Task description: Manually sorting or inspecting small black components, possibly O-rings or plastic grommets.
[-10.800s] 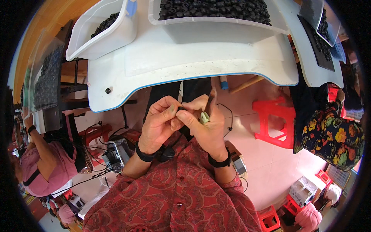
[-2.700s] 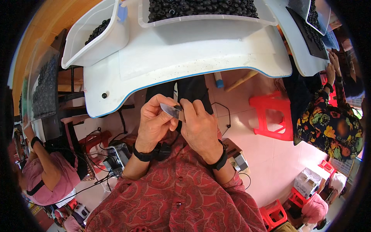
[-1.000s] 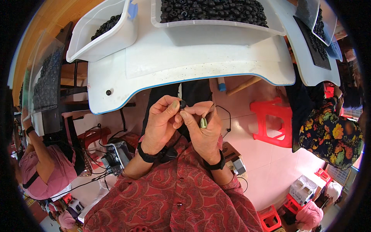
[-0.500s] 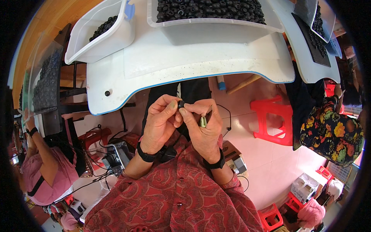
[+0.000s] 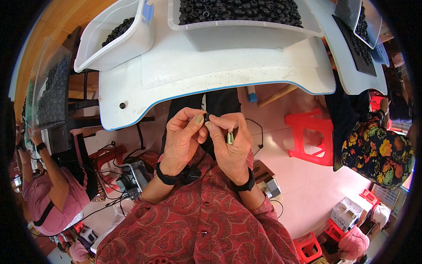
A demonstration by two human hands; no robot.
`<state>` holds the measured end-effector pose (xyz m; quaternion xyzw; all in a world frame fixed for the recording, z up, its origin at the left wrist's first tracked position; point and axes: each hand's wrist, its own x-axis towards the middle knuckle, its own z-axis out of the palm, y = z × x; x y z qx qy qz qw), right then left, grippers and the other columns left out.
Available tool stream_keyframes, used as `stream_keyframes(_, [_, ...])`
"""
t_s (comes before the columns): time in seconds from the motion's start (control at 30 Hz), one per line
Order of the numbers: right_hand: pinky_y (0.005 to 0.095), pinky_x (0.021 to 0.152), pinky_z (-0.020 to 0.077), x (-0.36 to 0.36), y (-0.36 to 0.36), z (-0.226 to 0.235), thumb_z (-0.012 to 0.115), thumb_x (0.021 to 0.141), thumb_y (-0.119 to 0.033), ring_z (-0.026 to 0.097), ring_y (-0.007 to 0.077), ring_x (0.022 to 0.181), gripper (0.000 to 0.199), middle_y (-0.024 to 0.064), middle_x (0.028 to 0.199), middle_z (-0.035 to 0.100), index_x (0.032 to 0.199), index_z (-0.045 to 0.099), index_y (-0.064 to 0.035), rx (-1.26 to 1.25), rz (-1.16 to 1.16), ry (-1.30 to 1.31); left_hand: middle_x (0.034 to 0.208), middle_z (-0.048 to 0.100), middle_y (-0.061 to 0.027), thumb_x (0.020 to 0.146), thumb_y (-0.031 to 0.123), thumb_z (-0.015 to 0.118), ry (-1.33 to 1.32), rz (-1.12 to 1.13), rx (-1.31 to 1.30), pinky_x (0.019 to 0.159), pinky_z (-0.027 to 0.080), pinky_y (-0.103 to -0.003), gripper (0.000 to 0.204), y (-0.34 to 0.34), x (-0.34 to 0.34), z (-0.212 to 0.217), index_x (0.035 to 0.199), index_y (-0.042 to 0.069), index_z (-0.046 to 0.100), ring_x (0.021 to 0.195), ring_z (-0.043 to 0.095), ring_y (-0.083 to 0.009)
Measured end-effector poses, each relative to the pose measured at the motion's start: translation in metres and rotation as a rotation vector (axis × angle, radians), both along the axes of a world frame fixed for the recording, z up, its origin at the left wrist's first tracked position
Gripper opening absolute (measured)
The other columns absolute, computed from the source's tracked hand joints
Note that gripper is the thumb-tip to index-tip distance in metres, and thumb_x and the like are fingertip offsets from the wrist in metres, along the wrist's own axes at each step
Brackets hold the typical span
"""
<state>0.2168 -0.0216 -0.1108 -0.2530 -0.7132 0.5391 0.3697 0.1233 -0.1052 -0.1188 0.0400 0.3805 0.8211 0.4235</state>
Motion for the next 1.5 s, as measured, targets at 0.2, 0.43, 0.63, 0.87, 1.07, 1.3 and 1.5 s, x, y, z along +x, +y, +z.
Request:
stream_keyframes(0.2, [0.0226, 0.057, 0.0442, 0.002, 0.007, 0.005, 0.073, 0.084, -0.008, 0.056, 0.0099, 0.066, 0.016, 0.0051, 0.079, 0.060, 0.090, 0.060, -0.0004, -0.120, 0.089, -0.073, 0.076, 0.063, -0.0025, 0.091, 0.007, 0.064, -0.044, -0.002, 0.029, 0.052, 0.045, -0.020, 0.012, -0.003, -0.003, 0.002, 0.101, 0.001, 0.064, 0.059, 0.055, -0.0066])
stream_keyframes(0.43, [0.0218, 0.037, 0.0394, 0.004, 0.019, 0.027, 0.065, 0.092, -0.019, 0.052, 0.0067, 0.042, 0.021, 0.0034, 0.067, 0.065, 0.090, 0.060, 0.0023, -0.364, 0.364, -0.307, 0.079, 0.064, -0.0015, 0.092, 0.009, 0.064, -0.016, -0.073, 0.026, 0.050, 0.044, -0.017, 0.014, -0.007, -0.007, 0.003, 0.103, 0.001, 0.065, 0.059, 0.055, -0.0045])
stream_keyframes(0.63, [0.0213, 0.038, 0.0415, 0.005, 0.024, 0.028, 0.058, 0.096, -0.020, 0.056, 0.0080, 0.044, 0.024, 0.0050, 0.073, 0.068, 0.088, 0.062, 0.0015, -0.313, 0.468, -0.335, 0.078, 0.064, -0.0018, 0.092, 0.008, 0.062, 0.028, -0.123, 0.006, 0.050, 0.042, -0.016, 0.014, -0.007, -0.007, 0.005, 0.104, 0.000, 0.066, 0.059, 0.054, -0.0036])
stream_keyframes(0.87, [0.0214, 0.038, 0.0414, 0.006, 0.025, 0.035, 0.055, 0.098, -0.024, 0.056, 0.0084, 0.045, 0.027, 0.0045, 0.072, 0.065, 0.088, 0.063, 0.0007, -0.406, 0.502, -0.420, 0.079, 0.064, -0.0022, 0.092, 0.007, 0.062, 0.071, -0.162, -0.025, 0.050, 0.043, -0.016, 0.014, -0.009, -0.011, 0.005, 0.104, 0.000, 0.067, 0.060, 0.054, -0.0035])
stream_keyframes(1.07, [0.0231, 0.038, 0.0416, 0.005, 0.026, 0.031, 0.055, 0.098, -0.027, 0.055, 0.0092, 0.044, 0.031, 0.0036, 0.067, 0.062, 0.089, 0.064, 0.0005, -0.385, 0.540, -0.431, 0.079, 0.064, -0.0029, 0.092, 0.005, 0.062, 0.105, -0.161, -0.036, 0.051, 0.043, -0.017, 0.014, -0.011, -0.013, 0.005, 0.104, -0.001, 0.067, 0.060, 0.054, -0.0040])
stream_keyframes(1.3, [0.0348, 0.043, 0.0409, 0.002, 0.025, 0.022, 0.059, 0.095, -0.025, 0.056, 0.0254, 0.049, 0.032, 0.0138, 0.064, 0.055, 0.079, 0.058, 0.0028, -0.041, 0.453, -0.447, 0.078, 0.064, -0.0031, 0.092, 0.004, 0.062, 0.072, -0.101, -0.001, 0.050, 0.040, -0.016, 0.013, -0.009, -0.010, 0.005, 0.103, -0.001, 0.066, 0.058, 0.052, -0.0045])
stream_keyframes(1.5, [0.0418, 0.050, 0.0424, -0.003, 0.021, 0.022, 0.063, 0.092, -0.020, 0.057, 0.0383, 0.061, 0.028, 0.0193, 0.068, 0.054, 0.078, 0.056, 0.0032, 0.221, 0.372, -0.438, 0.079, 0.062, -0.0018, 0.092, 0.005, 0.063, 0.029, -0.027, -0.004, 0.050, 0.036, -0.017, 0.014, -0.008, -0.006, 0.003, 0.103, -0.002, 0.066, 0.058, 0.049, -0.0036])
